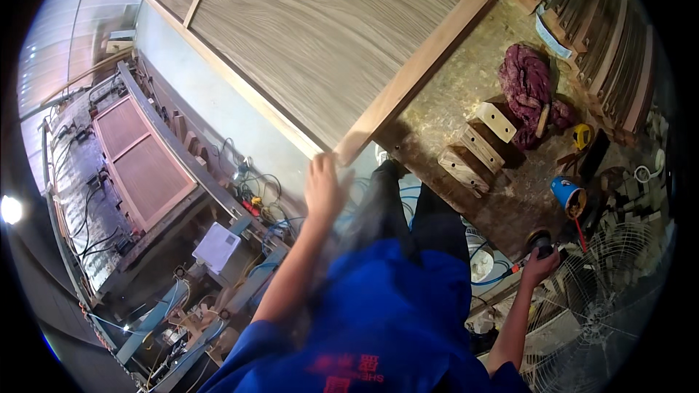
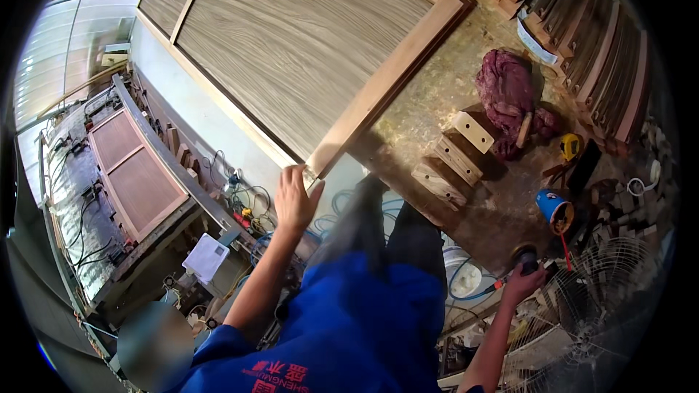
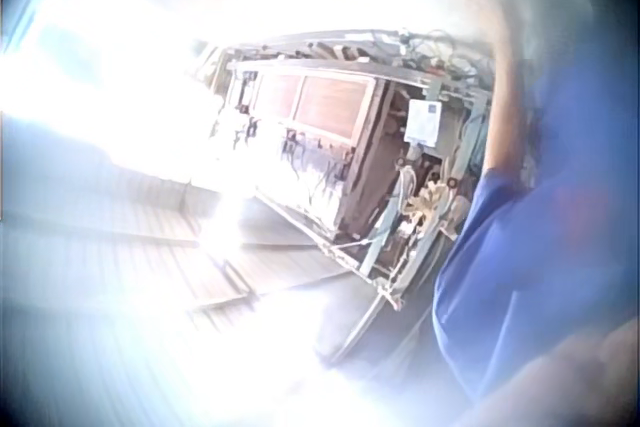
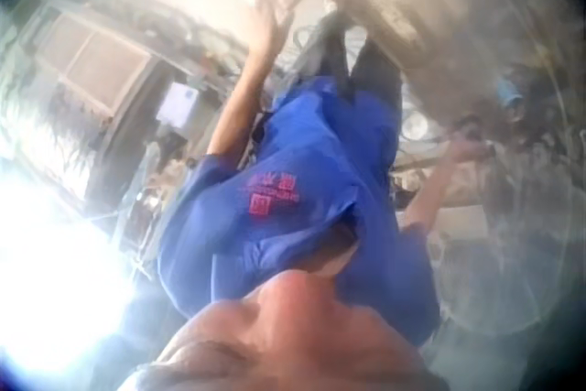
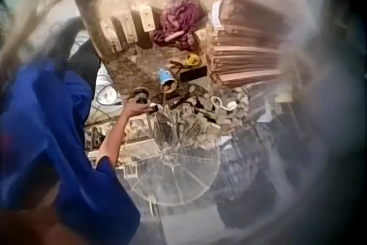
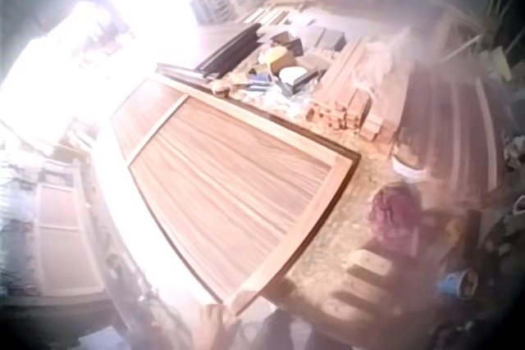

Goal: The person wipes a large wooden door panel with a cloth, then uses a handheld orbital sander to smooth the surface. They flip the panel over and continue sanding the other side. Finally, they use a pneumatic nail gun to attach wooden trim pieces to the door frame.

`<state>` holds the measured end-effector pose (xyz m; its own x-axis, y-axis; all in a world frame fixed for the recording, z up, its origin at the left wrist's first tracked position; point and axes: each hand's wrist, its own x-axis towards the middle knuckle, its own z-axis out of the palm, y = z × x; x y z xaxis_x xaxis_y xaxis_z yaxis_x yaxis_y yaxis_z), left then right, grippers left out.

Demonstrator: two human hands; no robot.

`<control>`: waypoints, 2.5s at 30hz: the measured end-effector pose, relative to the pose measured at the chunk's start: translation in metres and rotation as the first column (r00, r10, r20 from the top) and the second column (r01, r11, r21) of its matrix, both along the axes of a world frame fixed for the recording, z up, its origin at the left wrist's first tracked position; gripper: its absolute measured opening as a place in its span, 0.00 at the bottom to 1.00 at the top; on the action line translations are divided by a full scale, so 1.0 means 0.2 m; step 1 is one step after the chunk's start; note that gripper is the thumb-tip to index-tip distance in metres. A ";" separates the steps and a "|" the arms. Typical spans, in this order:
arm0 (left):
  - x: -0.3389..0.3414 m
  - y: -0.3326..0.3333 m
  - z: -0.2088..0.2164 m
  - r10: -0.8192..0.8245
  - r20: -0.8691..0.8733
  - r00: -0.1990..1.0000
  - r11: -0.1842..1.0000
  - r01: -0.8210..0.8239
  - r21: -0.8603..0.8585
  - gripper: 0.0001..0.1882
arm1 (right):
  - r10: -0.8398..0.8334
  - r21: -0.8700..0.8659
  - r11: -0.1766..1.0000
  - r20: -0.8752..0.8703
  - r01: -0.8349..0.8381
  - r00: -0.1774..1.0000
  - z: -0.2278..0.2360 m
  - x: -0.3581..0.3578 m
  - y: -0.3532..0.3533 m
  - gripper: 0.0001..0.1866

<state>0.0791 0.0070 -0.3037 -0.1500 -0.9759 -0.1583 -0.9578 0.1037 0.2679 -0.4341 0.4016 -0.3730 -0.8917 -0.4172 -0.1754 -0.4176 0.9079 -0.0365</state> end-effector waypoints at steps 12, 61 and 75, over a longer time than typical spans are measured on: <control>0.19 -0.14 -0.25 -0.212 -0.204 0.956 0.969 0.233 0.087 0.33 | 0.551 -0.494 0.773 0.213 -0.398 0.807 0.25 0.46 -1.14 0.22; 0.88 0.93 0.01 0.714 -0.678 -0.174 0.584 -0.385 0.714 0.27 | 0.837 -0.264 -0.349 0.343 -0.899 -0.425 0.46 1.54 -2.12 0.20; 0.52 1.33 0.12 0.655 -0.681 -0.327 0.568 -0.381 0.729 0.30 | 0.929 -0.061 -0.234 0.279 -0.970 -0.242 0.69 1.37 -2.00 0.20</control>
